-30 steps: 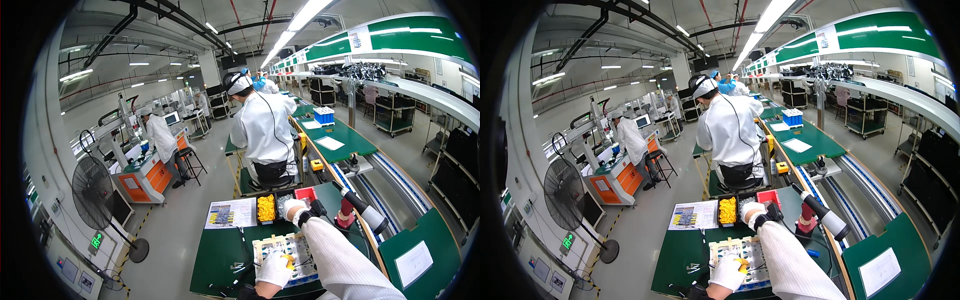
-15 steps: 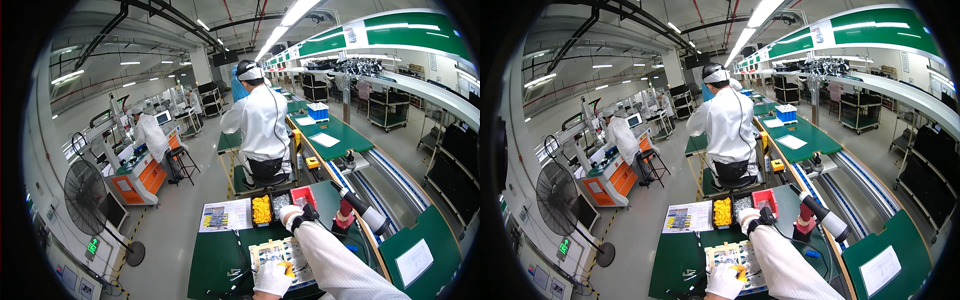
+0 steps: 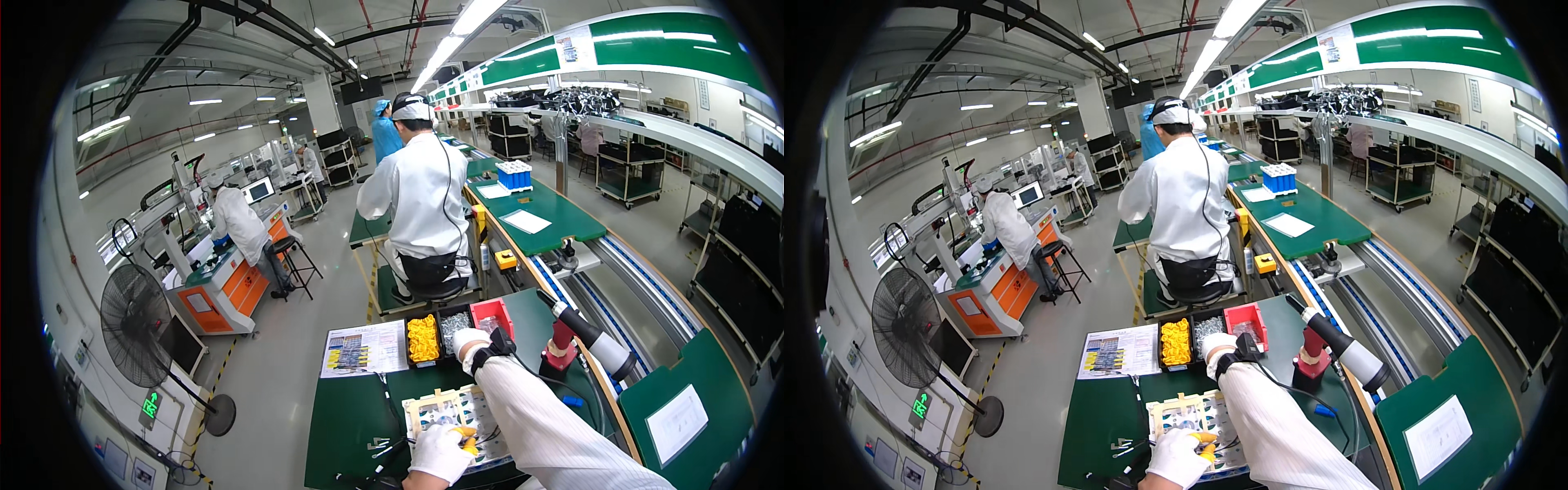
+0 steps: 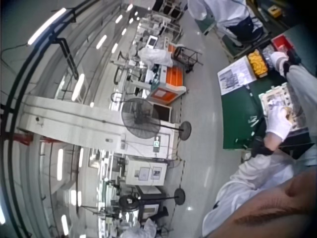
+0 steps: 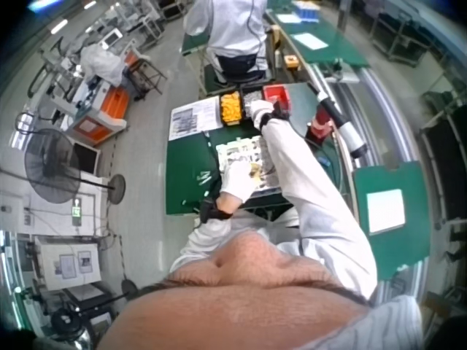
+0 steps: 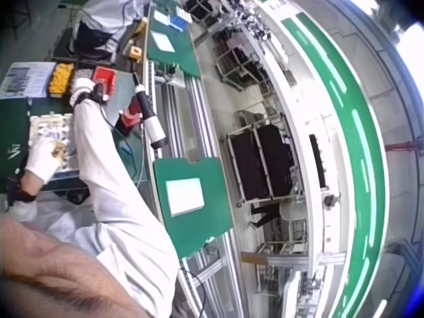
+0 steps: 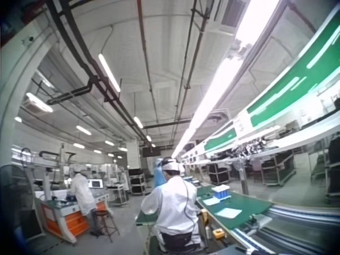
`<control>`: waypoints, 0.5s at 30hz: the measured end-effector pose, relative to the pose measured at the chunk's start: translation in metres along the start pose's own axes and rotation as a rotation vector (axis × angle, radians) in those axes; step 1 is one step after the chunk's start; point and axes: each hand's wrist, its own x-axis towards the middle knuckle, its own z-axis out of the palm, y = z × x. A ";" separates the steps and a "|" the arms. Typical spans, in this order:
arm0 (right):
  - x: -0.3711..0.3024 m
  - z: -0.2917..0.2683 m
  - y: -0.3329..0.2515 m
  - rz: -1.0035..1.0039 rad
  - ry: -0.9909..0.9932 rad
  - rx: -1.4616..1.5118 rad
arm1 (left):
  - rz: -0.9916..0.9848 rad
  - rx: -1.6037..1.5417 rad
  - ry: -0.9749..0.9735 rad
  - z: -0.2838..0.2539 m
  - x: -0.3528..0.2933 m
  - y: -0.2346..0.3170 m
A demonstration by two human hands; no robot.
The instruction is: Assemble electronic components on a circuit board using hand tools and screws.
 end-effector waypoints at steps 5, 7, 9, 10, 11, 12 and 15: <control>-0.115 -0.082 -0.157 -0.295 -0.042 0.041 | -0.235 0.148 -0.008 -0.033 -0.033 -0.028; -0.132 -0.099 -0.139 -0.292 -0.046 0.037 | -0.220 0.138 -0.032 -0.031 -0.029 -0.025; -0.142 -0.103 -0.124 -0.259 0.010 0.077 | -0.118 0.056 0.039 -0.029 -0.026 -0.022; -0.147 -0.104 -0.122 -0.250 0.049 0.099 | -0.114 0.056 0.033 -0.028 -0.026 -0.022; -0.148 -0.105 -0.117 -0.240 0.082 0.114 | -0.087 0.046 0.063 -0.025 -0.026 -0.022; -0.150 -0.104 -0.115 -0.235 0.110 0.130 | -0.064 0.038 0.095 -0.023 -0.026 -0.021; -0.154 -0.105 -0.113 -0.221 0.182 0.166 | -0.039 0.065 0.156 -0.016 -0.028 -0.025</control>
